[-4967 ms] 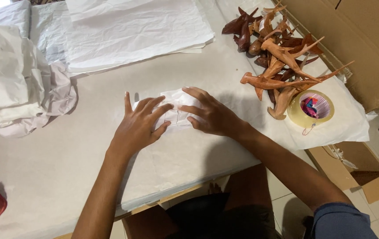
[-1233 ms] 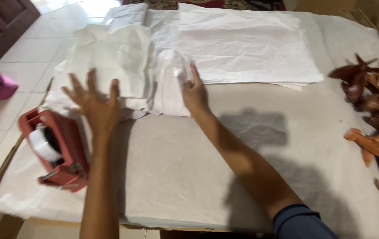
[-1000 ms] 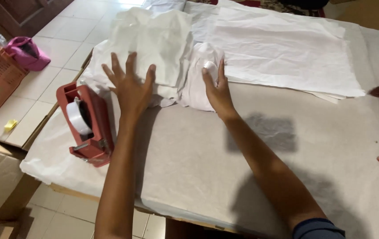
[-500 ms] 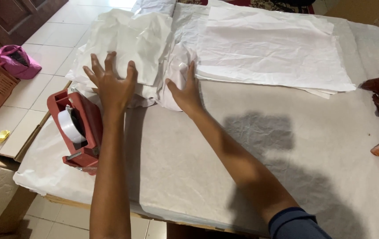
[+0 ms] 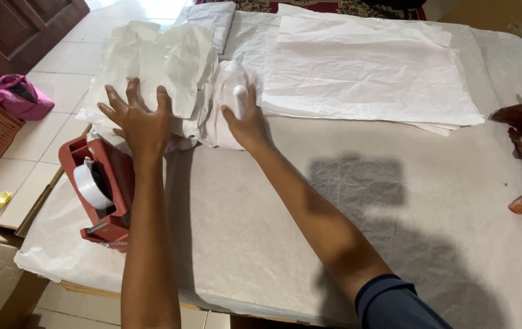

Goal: The person is wrapping small wooden shark figurines in white tissue paper and securing the wrap with adhesive tape from a dispenser.

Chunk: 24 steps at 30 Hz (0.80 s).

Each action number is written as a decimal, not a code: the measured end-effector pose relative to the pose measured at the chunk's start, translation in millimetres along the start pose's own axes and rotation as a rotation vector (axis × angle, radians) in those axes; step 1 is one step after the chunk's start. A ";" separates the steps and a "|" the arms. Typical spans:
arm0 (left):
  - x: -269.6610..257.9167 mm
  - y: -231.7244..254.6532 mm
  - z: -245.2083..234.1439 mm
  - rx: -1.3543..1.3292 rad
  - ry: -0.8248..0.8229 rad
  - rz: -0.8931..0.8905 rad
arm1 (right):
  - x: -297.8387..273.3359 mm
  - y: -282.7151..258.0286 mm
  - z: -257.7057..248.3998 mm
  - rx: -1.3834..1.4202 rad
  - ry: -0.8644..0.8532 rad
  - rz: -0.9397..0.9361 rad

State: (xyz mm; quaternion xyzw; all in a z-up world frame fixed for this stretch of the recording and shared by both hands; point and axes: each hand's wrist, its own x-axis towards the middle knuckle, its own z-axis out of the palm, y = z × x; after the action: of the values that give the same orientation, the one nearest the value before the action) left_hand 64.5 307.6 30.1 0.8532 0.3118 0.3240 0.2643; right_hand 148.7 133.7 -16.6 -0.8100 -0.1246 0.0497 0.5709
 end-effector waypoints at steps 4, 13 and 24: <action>-0.1 -0.5 3.7 0.012 0.029 0.003 | 3.4 -1.0 -1.0 -0.173 0.020 0.087; -1.4 9.1 -4.8 0.060 0.017 0.002 | 10.8 -12.2 -8.3 -0.495 0.010 0.089; -41.7 61.1 -9.4 -0.016 0.234 0.607 | -40.9 -9.1 -107.4 -0.535 0.079 -0.282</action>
State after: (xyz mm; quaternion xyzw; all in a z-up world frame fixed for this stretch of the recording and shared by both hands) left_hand 54.9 240.0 59.9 0.8622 0.0690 0.4861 0.1246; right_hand 131.9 28.0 26.2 -0.9076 -0.2220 -0.0961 0.3431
